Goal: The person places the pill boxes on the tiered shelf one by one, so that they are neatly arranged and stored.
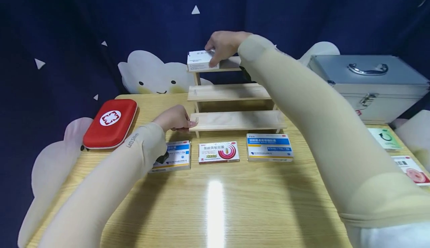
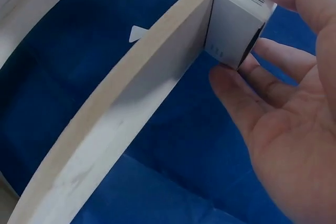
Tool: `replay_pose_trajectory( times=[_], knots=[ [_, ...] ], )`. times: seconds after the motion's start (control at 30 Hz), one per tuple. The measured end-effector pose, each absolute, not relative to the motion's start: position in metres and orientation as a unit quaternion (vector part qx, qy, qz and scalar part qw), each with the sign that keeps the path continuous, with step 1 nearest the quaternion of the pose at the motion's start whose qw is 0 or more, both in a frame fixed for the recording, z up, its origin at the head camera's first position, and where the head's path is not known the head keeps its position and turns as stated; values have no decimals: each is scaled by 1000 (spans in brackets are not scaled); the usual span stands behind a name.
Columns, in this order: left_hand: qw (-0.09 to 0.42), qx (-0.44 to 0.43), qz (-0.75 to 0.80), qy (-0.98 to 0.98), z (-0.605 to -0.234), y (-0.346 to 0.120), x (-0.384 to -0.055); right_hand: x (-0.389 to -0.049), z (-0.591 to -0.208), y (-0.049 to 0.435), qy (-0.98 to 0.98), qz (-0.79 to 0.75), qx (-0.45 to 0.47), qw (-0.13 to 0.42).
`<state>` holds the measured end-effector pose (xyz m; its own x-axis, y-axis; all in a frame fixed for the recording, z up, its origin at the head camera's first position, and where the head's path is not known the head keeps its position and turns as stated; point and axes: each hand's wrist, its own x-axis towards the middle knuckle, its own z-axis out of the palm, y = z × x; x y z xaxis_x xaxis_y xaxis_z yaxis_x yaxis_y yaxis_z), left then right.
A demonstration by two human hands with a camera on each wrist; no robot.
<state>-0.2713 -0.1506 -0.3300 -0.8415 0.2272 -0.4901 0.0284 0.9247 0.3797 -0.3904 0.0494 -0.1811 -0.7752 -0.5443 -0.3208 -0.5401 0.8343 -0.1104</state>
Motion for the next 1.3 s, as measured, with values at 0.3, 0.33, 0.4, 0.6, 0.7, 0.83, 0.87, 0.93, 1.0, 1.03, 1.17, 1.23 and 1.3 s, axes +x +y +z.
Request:
replay_pose_trajectory(
  times=[0.3, 0.33, 0.4, 0.6, 0.7, 0.83, 0.87, 0.93, 1.0, 1.03, 1.17, 1.23, 1.3],
  knots=[
    [286, 66, 173, 940, -331, -149, -276, -387, -177, 49, 947, -4, -257, 192],
    [288, 64, 175, 939, -331, -150, -277, -385, -174, 50, 948, -5, -256, 187],
    [289, 64, 176, 939, -330, -152, -279, -376, -167, 54, 951, -3, -260, 164],
    [286, 75, 163, 941, -324, -161, -286, -325, -146, 77, 949, 1, -300, 98],
    [288, 82, 155, 941, -320, -167, -291, -292, -151, 98, 938, -2, -335, 94],
    [295, 82, 153, 940, -316, -176, -296, -253, -184, 130, 926, -6, -362, 108],
    [297, 83, 151, 939, -316, -178, -298, -245, -195, 138, 926, -7, -362, 111],
    [303, 73, 154, 938, -314, -182, -300, -232, -221, 154, 926, -11, -362, 111],
    [307, 65, 162, 936, -314, -185, -302, -222, -246, 168, 928, -19, -357, 106],
    [308, 63, 165, 935, -314, -186, -303, -218, -259, 175, 928, -23, -358, 100],
    [308, 55, 171, 934, -314, -188, -306, -207, -302, 196, 931, -37, -353, 86],
    [309, 51, 169, 935, -315, -189, -307, -205, -317, 202, 930, -45, -357, 74],
    [309, 47, 171, 934, -316, -189, -308, -204, -328, 206, 929, -50, -361, 60]
  ],
)
